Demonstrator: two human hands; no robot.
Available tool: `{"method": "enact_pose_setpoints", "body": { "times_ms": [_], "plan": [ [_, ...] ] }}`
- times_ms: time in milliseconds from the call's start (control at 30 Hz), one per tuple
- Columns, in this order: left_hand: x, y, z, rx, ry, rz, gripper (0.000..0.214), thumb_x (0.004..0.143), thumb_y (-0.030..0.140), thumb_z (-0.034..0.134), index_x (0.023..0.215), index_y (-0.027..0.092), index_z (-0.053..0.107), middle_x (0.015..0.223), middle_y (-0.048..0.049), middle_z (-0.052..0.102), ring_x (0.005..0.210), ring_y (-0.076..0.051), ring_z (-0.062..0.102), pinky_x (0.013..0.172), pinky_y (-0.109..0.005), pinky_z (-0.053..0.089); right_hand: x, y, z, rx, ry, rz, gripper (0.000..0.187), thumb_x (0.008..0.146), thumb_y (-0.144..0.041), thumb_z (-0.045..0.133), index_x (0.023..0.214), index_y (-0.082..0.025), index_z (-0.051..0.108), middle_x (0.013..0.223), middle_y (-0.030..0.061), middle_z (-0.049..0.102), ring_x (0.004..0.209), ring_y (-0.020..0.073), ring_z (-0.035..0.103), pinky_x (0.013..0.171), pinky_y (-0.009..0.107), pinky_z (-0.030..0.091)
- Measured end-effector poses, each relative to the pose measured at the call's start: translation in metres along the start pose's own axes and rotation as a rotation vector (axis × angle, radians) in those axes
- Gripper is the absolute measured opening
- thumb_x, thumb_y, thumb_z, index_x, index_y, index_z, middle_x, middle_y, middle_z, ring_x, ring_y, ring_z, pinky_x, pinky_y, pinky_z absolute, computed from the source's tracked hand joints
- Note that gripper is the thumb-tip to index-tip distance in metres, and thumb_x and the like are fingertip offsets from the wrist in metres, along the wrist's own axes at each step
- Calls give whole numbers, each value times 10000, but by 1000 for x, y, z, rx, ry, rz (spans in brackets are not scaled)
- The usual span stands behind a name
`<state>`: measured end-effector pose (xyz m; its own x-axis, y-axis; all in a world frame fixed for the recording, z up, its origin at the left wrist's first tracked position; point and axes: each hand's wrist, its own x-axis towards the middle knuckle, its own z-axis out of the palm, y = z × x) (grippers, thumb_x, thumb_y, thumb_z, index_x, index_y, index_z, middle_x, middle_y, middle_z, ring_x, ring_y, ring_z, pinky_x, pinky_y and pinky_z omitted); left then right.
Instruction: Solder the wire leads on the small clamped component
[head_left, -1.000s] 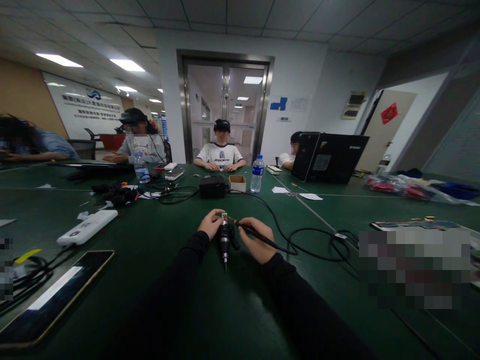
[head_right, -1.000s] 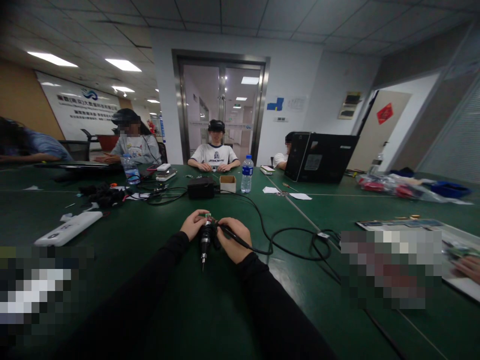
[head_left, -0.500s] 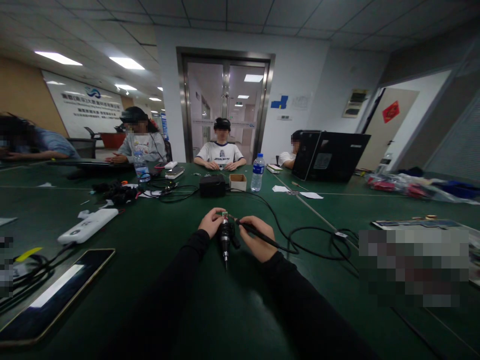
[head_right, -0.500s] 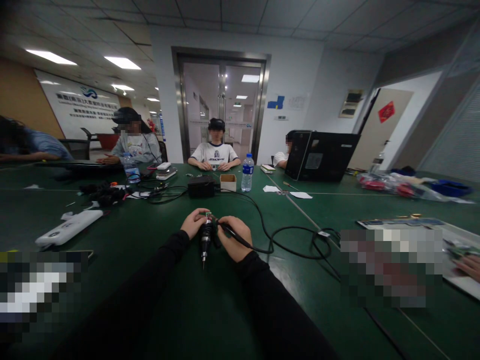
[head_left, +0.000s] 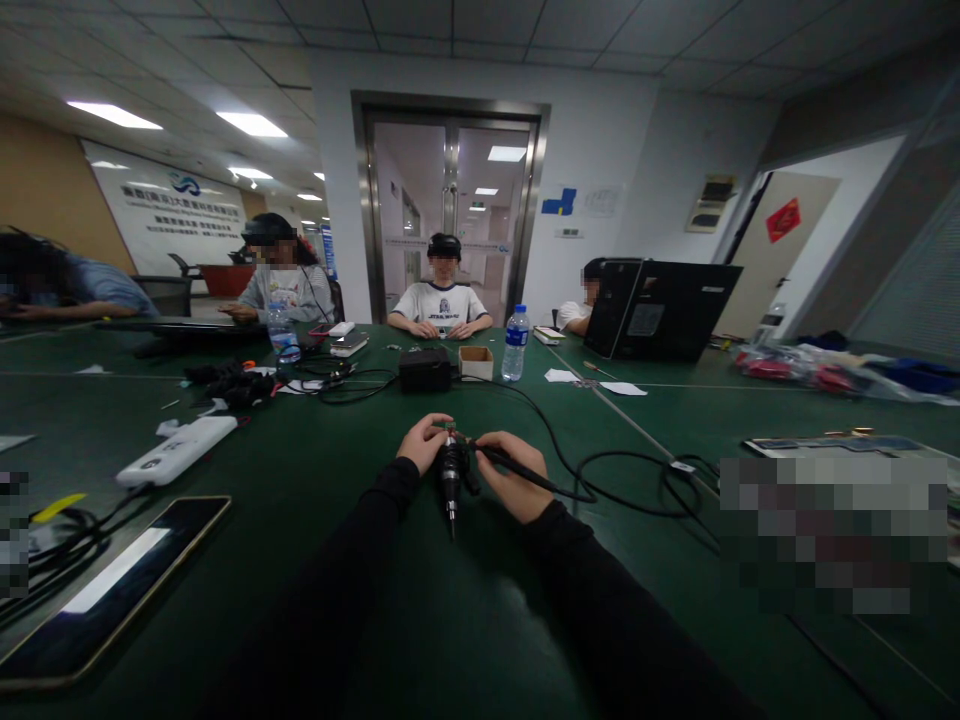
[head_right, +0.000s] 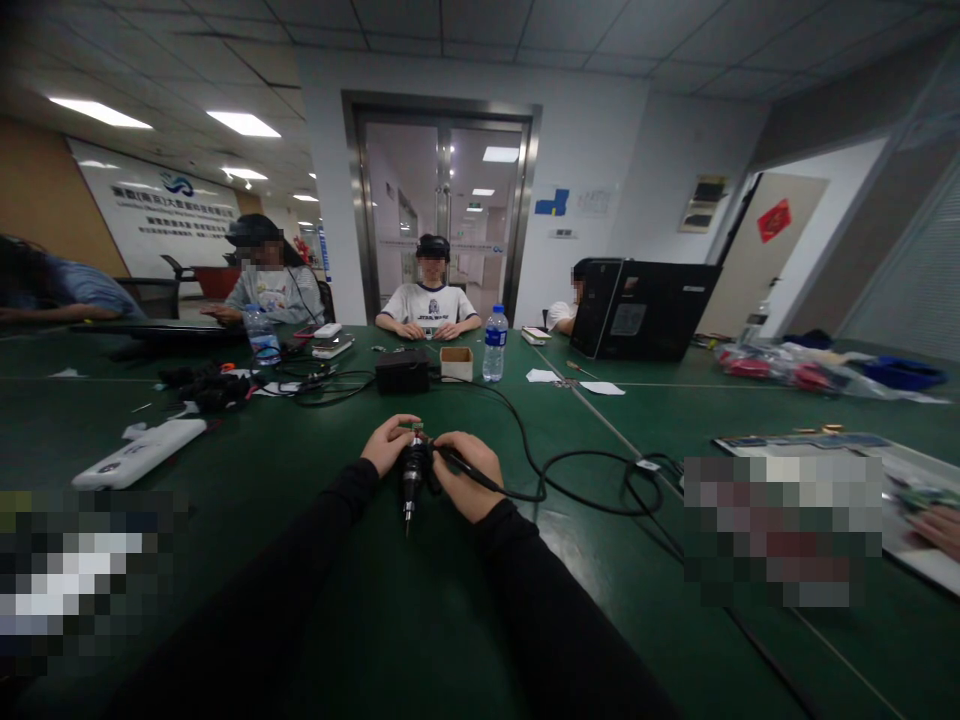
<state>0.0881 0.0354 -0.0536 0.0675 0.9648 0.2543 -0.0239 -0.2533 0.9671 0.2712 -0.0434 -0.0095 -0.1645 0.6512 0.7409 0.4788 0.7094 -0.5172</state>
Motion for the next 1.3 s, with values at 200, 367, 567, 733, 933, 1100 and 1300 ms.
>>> {"method": "enact_pose_setpoints", "body": {
  "times_ms": [200,367,567,733,933,1100,1300],
  "plan": [
    [0,0,0,9,7,-1,267,710,186,617,977,181,611,817,-40,727,861,-203,681,900,-364,469,0,1,0,5,-8,9,116,786,-193,569,859,-223,654,850,34,701,808,186,662,757,308,541],
    [3,-6,-1,33,29,-13,274,705,196,636,978,184,617,798,-35,729,822,-194,679,888,-352,471,0,1,-1,-16,19,10,112,782,-192,562,846,-223,648,842,36,700,799,188,659,766,318,537],
    [6,-11,-2,42,29,-6,289,704,224,654,988,189,621,801,-32,727,816,-193,678,888,-348,469,1,0,-2,-33,20,17,104,772,-205,561,828,-222,648,820,34,699,777,185,659,738,307,538],
    [5,-12,-4,62,25,1,287,717,235,648,1000,192,627,825,-41,734,834,-200,682,892,-349,469,0,0,-1,-31,14,13,106,773,-190,561,827,-228,644,817,28,695,779,184,658,736,302,538],
    [4,-12,-5,75,16,-6,273,734,229,627,1004,186,623,833,-49,735,833,-200,683,888,-353,475,0,-1,0,-17,4,28,100,773,-189,563,829,-224,639,825,28,696,774,183,658,730,303,537],
    [6,-12,-4,79,21,-34,272,736,230,626,1004,185,624,823,-45,733,814,-196,681,866,-343,485,1,-2,-2,-42,18,23,90,774,-194,562,821,-224,633,817,27,693,770,184,654,727,303,528],
    [4,-10,-2,252,63,-113,283,774,309,601,1031,191,624,803,-37,728,782,-190,669,811,-312,493,2,3,-4,-63,57,22,92,785,-200,558,834,-216,634,828,33,694,774,183,650,741,302,520]
  ]
}}
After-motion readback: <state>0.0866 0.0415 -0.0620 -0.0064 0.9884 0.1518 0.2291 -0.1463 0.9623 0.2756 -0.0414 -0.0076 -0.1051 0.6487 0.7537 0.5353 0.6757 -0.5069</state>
